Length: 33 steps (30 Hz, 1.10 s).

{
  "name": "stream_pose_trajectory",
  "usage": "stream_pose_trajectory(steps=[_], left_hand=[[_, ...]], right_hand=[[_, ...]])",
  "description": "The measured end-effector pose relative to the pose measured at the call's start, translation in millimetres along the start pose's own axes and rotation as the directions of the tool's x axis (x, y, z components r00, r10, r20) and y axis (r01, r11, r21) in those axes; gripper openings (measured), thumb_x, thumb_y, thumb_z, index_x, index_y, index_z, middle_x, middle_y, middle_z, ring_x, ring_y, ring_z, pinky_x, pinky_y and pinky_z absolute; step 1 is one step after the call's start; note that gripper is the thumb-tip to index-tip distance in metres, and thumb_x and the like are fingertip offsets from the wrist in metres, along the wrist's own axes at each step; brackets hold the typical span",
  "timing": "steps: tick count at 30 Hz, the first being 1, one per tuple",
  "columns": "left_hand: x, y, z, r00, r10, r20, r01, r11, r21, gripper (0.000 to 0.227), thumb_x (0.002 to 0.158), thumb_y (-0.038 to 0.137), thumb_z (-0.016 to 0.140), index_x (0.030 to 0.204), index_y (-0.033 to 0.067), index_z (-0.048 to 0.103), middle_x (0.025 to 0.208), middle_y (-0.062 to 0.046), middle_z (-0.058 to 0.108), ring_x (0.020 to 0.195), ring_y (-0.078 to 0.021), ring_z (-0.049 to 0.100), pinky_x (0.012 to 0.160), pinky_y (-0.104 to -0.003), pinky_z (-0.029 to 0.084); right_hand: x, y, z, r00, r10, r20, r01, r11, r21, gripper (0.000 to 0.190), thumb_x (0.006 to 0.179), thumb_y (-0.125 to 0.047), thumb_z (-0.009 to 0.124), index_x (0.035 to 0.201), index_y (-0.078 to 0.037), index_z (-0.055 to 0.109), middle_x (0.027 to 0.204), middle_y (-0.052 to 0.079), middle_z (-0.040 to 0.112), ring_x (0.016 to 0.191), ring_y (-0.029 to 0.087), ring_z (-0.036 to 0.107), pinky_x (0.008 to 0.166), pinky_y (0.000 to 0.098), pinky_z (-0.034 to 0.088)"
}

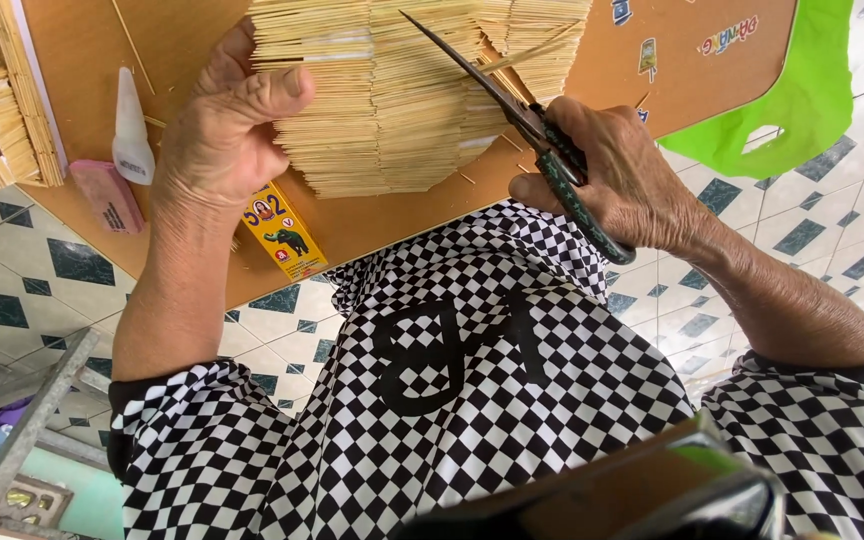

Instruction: Trimming the edges of a sheet made of glued wooden sticks using scissors to create a uniform shape.

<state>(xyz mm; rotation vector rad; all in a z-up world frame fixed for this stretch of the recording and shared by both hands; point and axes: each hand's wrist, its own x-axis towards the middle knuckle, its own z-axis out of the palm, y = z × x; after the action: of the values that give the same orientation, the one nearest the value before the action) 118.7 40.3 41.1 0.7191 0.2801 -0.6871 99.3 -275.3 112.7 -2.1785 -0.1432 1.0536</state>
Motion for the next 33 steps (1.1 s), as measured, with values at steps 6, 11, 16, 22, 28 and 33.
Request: stream_pose_trajectory(steps=[6,11,16,22,28,33], left_hand=[[8,-1,-14,0.978,-0.047,0.203,0.034,0.997,0.069,0.039,0.09,0.011,0.064,0.126,0.0204,0.053,0.143,-0.01,0.045,0.139,-0.0333,0.043,0.116,-0.05,0.044],[9,8,-5,0.981,-0.094,0.17,0.045,0.961,0.273,0.043,0.085,0.017,0.069,0.126,0.0153,0.054,0.133,-0.004,0.055,0.127,-0.0247,0.054,0.112,-0.04,0.047],[2,7,10,0.992,-0.113,-0.062,0.126,0.958,0.259,0.037,0.079,0.013,0.073,0.114,0.0169,0.06,0.118,-0.002,0.064,0.111,-0.0212,0.064,0.1,-0.037,0.056],[-5,-2,1,0.977,-0.037,-0.21,0.116,0.919,0.378,0.033,0.08,0.02,0.073,0.11,0.0184,0.06,0.118,0.001,0.065,0.111,-0.0134,0.064,0.098,-0.027,0.056],[-12,-13,-9,0.978,0.21,0.012,-0.146,0.633,0.76,0.026,0.093,0.01,0.069,0.114,0.023,0.062,0.137,0.0,0.049,0.127,-0.0162,0.053,0.11,-0.027,0.047],[-13,-22,-37,0.849,0.316,0.423,-0.486,0.156,0.86,0.054,0.087,-0.022,0.074,0.129,0.0086,0.059,0.138,-0.018,0.043,0.126,-0.0377,0.054,0.111,-0.04,0.044]], right_hand=[[0,7,1,0.997,-0.078,-0.012,0.078,0.997,-0.001,0.051,0.08,-0.059,0.052,0.077,-0.01,0.039,0.059,-0.004,0.033,0.048,0.01,0.031,0.043,0.0287,0.029],[0,13,3,0.993,-0.121,-0.012,0.12,0.992,-0.049,0.052,0.08,-0.061,0.049,0.08,-0.01,0.04,0.059,-0.004,0.034,0.046,0.01,0.034,0.042,0.0292,0.033],[0,12,0,0.982,-0.187,-0.017,0.186,0.981,-0.048,0.05,0.083,-0.057,0.05,0.083,-0.008,0.042,0.06,-0.003,0.034,0.046,0.01,0.034,0.042,0.0286,0.032],[0,7,-7,0.967,-0.254,0.033,0.255,0.967,-0.023,0.055,0.08,-0.061,0.052,0.083,-0.007,0.041,0.061,-0.002,0.037,0.048,0.011,0.037,0.044,0.0286,0.033],[-1,4,-10,0.963,-0.266,0.051,0.269,0.96,-0.077,0.059,0.078,-0.066,0.046,0.087,-0.008,0.038,0.062,0.0,0.035,0.05,0.013,0.038,0.047,0.0296,0.033],[-1,4,-10,0.96,-0.28,0.002,0.278,0.951,-0.138,0.057,0.078,-0.062,0.057,0.085,-0.008,0.039,0.062,0.0,0.037,0.049,0.014,0.04,0.047,0.0312,0.036]])
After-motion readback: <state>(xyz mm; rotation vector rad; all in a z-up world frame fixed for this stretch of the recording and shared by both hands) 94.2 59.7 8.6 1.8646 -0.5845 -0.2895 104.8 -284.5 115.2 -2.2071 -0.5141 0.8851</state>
